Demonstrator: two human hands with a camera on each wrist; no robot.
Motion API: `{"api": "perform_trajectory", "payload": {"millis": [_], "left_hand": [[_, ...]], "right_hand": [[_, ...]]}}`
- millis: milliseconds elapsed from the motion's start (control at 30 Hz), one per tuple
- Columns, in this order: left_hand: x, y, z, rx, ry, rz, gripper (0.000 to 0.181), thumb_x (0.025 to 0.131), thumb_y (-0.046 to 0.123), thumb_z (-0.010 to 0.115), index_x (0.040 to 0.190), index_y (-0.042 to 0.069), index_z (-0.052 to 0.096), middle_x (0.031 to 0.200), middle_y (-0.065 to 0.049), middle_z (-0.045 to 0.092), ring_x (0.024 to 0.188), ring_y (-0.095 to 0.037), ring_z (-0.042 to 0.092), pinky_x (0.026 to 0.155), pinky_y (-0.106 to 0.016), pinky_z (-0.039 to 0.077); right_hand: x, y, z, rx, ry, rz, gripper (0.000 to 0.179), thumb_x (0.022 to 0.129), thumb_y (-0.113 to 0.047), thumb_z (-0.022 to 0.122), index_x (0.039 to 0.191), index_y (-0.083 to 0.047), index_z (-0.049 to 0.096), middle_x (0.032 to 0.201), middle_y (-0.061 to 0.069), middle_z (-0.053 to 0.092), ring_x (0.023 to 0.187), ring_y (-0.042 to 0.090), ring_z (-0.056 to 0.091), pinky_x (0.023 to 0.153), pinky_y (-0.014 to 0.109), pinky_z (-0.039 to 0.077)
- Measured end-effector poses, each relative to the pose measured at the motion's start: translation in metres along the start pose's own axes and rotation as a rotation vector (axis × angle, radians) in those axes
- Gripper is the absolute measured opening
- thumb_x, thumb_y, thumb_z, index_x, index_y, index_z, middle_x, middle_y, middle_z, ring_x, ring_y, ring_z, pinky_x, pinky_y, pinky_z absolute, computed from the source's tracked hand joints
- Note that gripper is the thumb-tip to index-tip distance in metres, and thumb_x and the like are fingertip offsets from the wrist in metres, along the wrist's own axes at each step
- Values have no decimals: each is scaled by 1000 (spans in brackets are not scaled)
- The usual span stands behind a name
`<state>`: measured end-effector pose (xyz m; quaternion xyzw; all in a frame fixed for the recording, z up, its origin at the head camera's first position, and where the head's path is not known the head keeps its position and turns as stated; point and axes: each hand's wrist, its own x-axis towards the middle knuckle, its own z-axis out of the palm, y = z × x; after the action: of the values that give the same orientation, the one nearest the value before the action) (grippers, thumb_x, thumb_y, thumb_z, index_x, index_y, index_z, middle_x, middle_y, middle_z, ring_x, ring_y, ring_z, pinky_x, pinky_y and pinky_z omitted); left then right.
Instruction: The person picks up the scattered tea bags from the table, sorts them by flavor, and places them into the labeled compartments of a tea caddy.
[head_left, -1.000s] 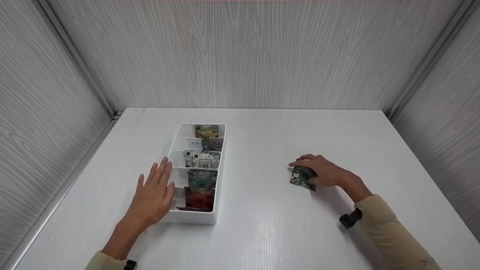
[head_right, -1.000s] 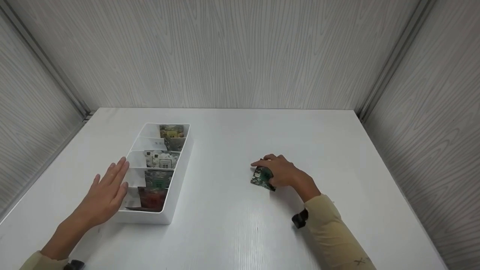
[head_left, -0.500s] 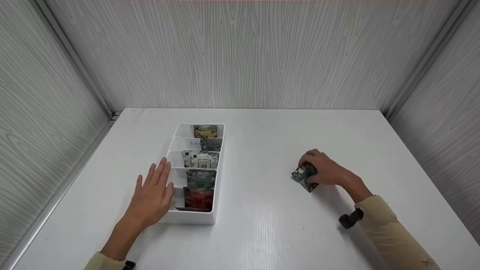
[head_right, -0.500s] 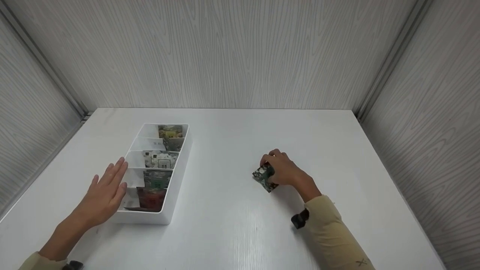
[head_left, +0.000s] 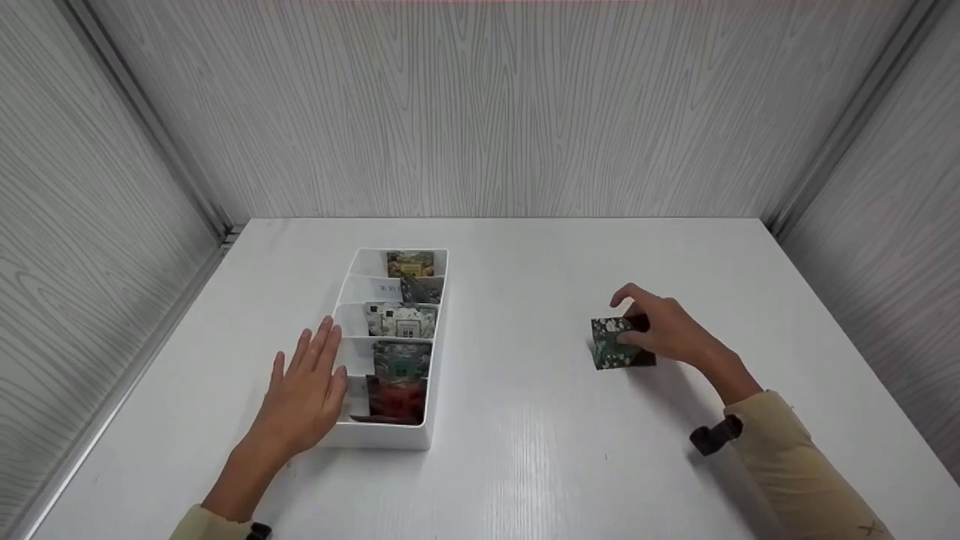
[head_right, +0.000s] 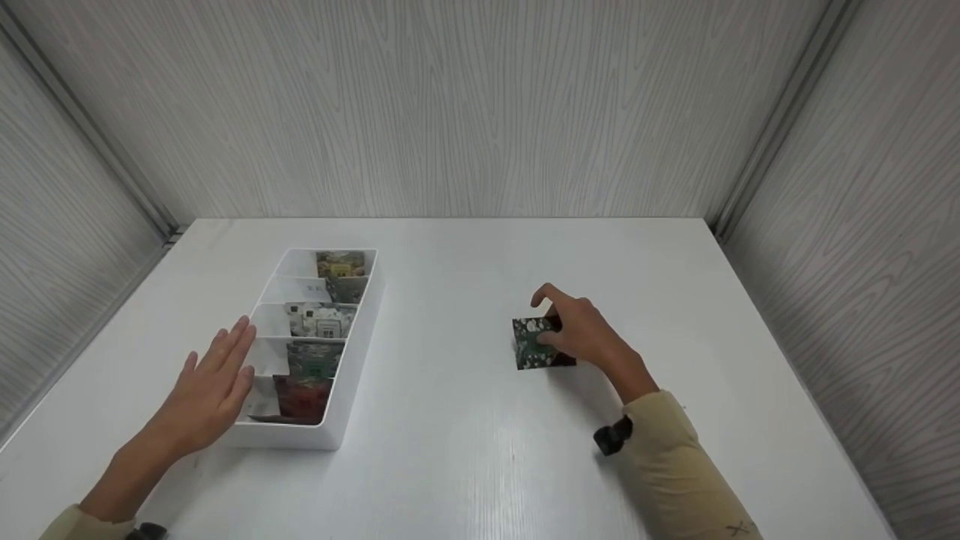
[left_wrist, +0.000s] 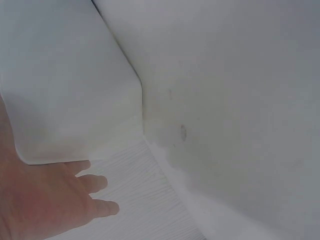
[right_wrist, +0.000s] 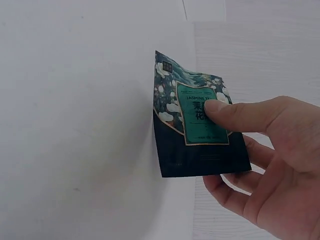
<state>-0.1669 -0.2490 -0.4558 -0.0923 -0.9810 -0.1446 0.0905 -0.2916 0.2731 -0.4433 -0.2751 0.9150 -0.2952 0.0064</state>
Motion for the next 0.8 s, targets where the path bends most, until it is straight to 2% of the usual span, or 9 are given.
{"api": "perform_trajectory", "payload": {"millis": [133, 233, 367, 533, 567, 667, 733, 800], "left_hand": [[1, 0, 0, 6, 18, 12, 62, 108, 26, 40, 162, 0, 22, 169, -18, 18, 154, -43, 14, 116, -73, 12], [1, 0, -1, 9, 17, 12, 62, 109, 26, 40, 162, 1, 22, 170, -17, 17, 155, -43, 14, 116, -72, 12], [2, 1, -2, 9, 13, 8, 63, 108, 27, 40, 162, 1, 22, 170, -17, 16, 155, -43, 13, 117, -72, 10], [2, 0, -2, 9, 21, 3, 63, 108, 26, 41, 162, 1, 23, 170, -17, 17, 155, -43, 14, 117, -73, 9], [2, 0, -2, 10, 23, 2, 63, 108, 27, 41, 162, 1, 23, 170, -17, 17, 155, -43, 14, 117, -73, 10], [1, 0, -1, 16, 22, 0, 63, 108, 27, 41, 162, 1, 23, 170, -17, 17, 155, -43, 14, 117, -72, 11], [0, 1, -1, 16, 18, -2, 63, 108, 27, 40, 162, 1, 22, 170, -16, 17, 155, -43, 15, 117, -72, 12], [-1, 1, -1, 14, 14, -3, 62, 109, 28, 40, 162, 1, 22, 170, -16, 17, 155, -43, 14, 117, -72, 12]], "right_hand": [[2, -2, -4, 29, -3, -3, 43, 92, -3, 76, 126, -11, 52, 103, 12, 72, 86, 23, 66, 75, 40, 52], [3, -2, -6, 64, -6, -5, 39, 94, -3, 73, 125, -10, 52, 108, 14, 71, 90, 25, 67, 75, 40, 53], [5, -3, -7, 92, 19, -14, 30, 95, -2, 71, 121, -12, 58, 116, 13, 69, 103, 28, 67, 81, 44, 53], [7, -6, -8, 100, 70, -52, 18, 95, -4, 73, 112, -10, 71, 116, 6, 70, 110, 27, 64, 92, 48, 51], [7, -7, -8, 107, 72, -52, 17, 95, -4, 73, 111, -10, 73, 116, 6, 70, 110, 26, 64, 93, 45, 52], [7, -8, -7, 163, 72, -42, 16, 95, -6, 73, 110, -10, 74, 118, 7, 69, 103, 23, 67, 83, 34, 57], [7, -9, -6, 187, 76, -37, 14, 96, -6, 72, 109, -10, 73, 115, 7, 69, 100, 22, 67, 79, 27, 57], [7, -9, -4, 214, 84, -42, 10, 98, -6, 69, 107, -9, 71, 113, 7, 68, 97, 21, 65, 76, 24, 56]]}}
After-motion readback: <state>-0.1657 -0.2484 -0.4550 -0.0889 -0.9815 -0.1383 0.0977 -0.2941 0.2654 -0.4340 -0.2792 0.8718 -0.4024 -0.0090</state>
